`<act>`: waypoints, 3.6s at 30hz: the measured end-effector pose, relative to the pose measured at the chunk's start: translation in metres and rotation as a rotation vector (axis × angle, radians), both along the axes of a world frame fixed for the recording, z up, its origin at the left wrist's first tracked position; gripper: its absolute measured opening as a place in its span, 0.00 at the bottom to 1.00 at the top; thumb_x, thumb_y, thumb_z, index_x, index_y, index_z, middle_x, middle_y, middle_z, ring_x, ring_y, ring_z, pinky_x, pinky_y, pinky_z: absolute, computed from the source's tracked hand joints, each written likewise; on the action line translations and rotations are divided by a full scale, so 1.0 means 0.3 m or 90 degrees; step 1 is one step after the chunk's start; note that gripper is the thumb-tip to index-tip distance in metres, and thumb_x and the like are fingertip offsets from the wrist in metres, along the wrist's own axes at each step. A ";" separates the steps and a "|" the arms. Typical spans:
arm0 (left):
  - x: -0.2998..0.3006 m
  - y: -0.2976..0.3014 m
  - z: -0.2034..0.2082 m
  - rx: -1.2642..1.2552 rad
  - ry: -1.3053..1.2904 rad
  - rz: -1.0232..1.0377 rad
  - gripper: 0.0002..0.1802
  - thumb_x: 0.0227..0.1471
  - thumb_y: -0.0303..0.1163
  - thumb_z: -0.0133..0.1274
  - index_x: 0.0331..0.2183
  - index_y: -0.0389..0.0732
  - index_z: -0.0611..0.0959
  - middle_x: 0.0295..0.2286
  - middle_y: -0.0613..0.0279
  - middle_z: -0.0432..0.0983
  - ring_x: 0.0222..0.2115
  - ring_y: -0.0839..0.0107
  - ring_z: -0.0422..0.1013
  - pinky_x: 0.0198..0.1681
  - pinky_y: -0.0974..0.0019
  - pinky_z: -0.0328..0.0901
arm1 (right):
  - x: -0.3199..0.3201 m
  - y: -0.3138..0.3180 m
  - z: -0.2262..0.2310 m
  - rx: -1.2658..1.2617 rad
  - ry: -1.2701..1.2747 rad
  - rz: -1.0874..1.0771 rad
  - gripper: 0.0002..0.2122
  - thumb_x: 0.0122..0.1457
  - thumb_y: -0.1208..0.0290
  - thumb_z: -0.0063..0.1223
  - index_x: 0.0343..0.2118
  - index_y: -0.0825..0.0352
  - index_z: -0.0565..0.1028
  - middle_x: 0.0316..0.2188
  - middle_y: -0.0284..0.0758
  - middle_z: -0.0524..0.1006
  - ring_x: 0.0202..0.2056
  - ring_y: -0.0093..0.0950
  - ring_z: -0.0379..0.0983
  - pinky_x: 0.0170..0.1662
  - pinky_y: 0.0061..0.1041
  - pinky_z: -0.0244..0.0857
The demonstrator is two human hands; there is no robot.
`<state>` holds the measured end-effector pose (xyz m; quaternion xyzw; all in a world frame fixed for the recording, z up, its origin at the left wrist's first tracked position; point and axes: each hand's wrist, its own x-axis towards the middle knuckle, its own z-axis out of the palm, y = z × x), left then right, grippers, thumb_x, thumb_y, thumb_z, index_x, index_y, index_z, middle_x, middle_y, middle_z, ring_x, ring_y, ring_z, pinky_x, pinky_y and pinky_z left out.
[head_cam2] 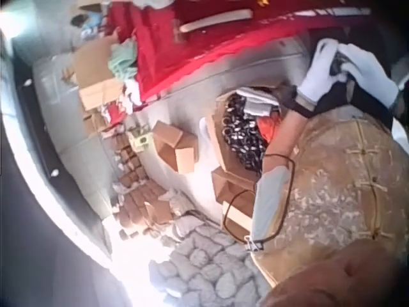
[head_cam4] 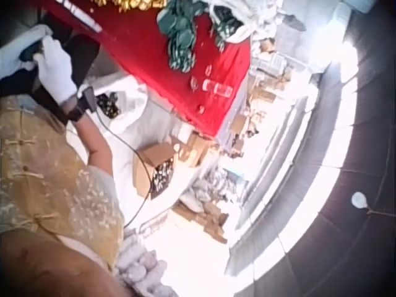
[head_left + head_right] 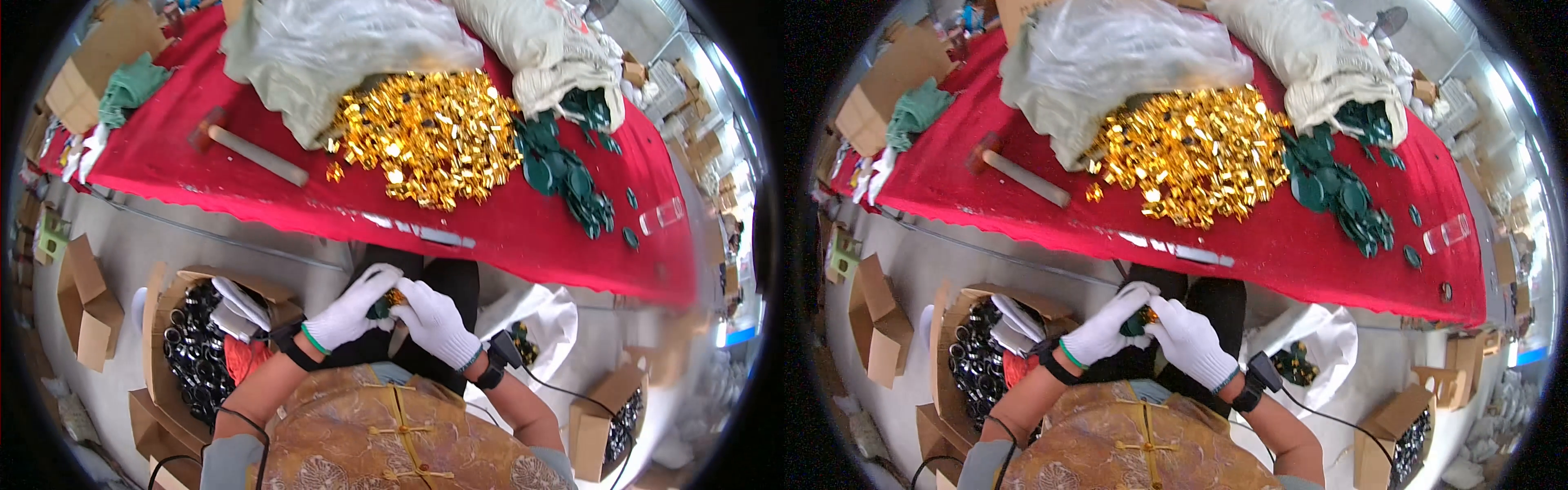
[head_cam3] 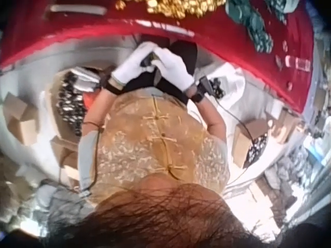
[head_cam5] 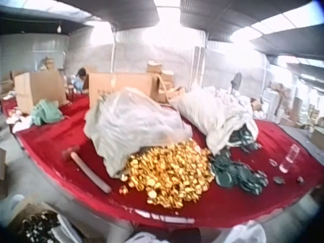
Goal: Manually assembling gold-colored decorative caps onto green plastic base components at an assembly table.
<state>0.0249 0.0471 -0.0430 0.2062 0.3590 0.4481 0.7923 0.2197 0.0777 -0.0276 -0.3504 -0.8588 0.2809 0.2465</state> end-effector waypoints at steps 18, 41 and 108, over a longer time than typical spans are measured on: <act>0.007 -0.008 -0.139 0.469 0.505 0.017 0.18 0.61 0.26 0.50 0.52 0.33 0.71 0.44 0.47 0.70 0.43 0.53 0.72 0.48 0.60 0.70 | -0.068 -0.038 0.035 -0.287 -0.026 -0.143 0.09 0.67 0.68 0.53 0.40 0.69 0.71 0.23 0.40 0.76 0.24 0.38 0.77 0.26 0.36 0.73; 0.106 -0.028 -0.109 -0.179 -0.091 -0.139 0.14 0.69 0.52 0.46 0.42 0.54 0.76 0.26 0.72 0.73 0.22 0.78 0.71 0.19 0.72 0.58 | 0.067 -0.135 -0.043 0.022 -0.205 -0.076 0.20 0.61 0.65 0.60 0.53 0.66 0.69 0.33 0.40 0.74 0.33 0.43 0.78 0.32 0.40 0.73; 0.134 -0.024 -0.112 -0.091 -0.004 -0.132 0.14 0.71 0.47 0.44 0.48 0.50 0.75 0.35 0.70 0.69 0.31 0.81 0.68 0.26 0.73 0.61 | 0.100 -0.164 -0.132 -0.075 -0.243 -0.106 0.18 0.61 0.68 0.60 0.50 0.67 0.68 0.33 0.43 0.74 0.31 0.46 0.77 0.31 0.43 0.72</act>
